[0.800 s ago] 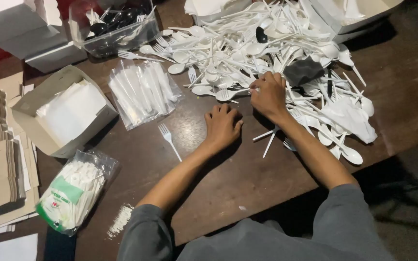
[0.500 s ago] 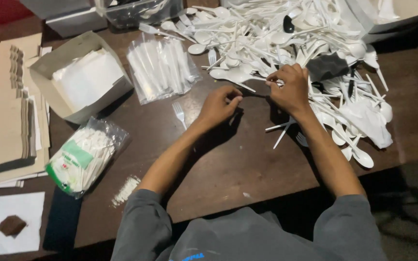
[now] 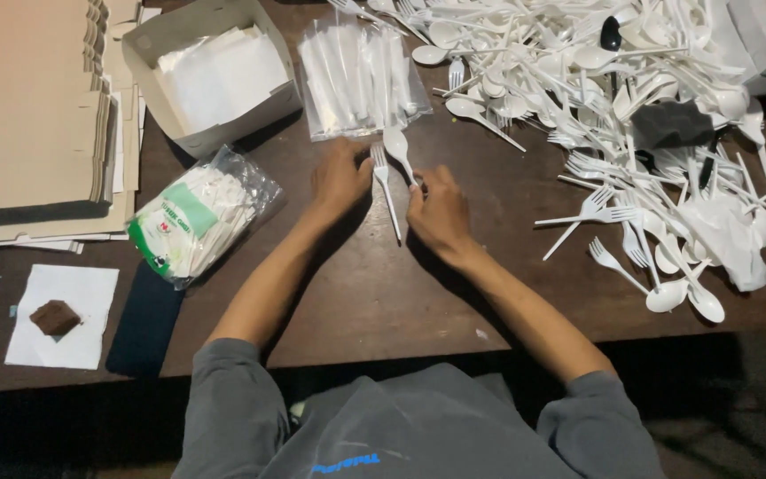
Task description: The person is assembling individual sets of plastic cutlery by placing a fork and spoon on a napkin and then sliding them into a plastic sleeve.
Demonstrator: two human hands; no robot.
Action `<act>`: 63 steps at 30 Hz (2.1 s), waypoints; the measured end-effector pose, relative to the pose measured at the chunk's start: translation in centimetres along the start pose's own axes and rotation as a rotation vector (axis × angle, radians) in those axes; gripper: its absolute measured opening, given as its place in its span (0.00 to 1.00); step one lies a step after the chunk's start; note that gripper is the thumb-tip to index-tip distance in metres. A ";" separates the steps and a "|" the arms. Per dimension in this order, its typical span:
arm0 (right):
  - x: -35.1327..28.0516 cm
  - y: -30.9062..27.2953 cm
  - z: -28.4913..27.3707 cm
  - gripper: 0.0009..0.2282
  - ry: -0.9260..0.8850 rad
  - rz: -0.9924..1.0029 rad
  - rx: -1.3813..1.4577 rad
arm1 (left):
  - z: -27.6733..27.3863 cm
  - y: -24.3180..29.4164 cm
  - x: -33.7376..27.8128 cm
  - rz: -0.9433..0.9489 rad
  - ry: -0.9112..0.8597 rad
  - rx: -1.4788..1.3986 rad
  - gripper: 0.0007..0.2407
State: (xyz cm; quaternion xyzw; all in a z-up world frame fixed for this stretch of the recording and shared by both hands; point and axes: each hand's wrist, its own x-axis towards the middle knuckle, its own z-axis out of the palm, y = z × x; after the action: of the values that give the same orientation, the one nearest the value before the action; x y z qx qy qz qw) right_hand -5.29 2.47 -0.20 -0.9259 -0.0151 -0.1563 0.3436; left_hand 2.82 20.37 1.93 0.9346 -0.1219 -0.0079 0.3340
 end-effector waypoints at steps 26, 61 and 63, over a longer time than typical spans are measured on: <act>-2.2 0.1 1.4 0.12 -0.020 -0.026 -0.091 | 0.1 -1.4 0.7 -0.002 -0.051 -0.038 0.08; 20.7 -10.8 9.8 0.07 -0.101 -0.333 -0.012 | -11.6 -11.1 -1.2 -0.362 0.320 0.121 0.12; 23.0 -11.2 11.4 0.09 -0.135 -0.379 -0.106 | -10.9 -11.9 -0.9 -0.331 0.352 0.150 0.09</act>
State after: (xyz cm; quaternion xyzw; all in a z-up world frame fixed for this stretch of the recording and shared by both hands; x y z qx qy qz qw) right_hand 18.25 16.53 5.62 -0.9316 -0.2037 -0.1564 0.2573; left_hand 5.65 36.28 2.88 0.9510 0.0928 0.1096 0.2738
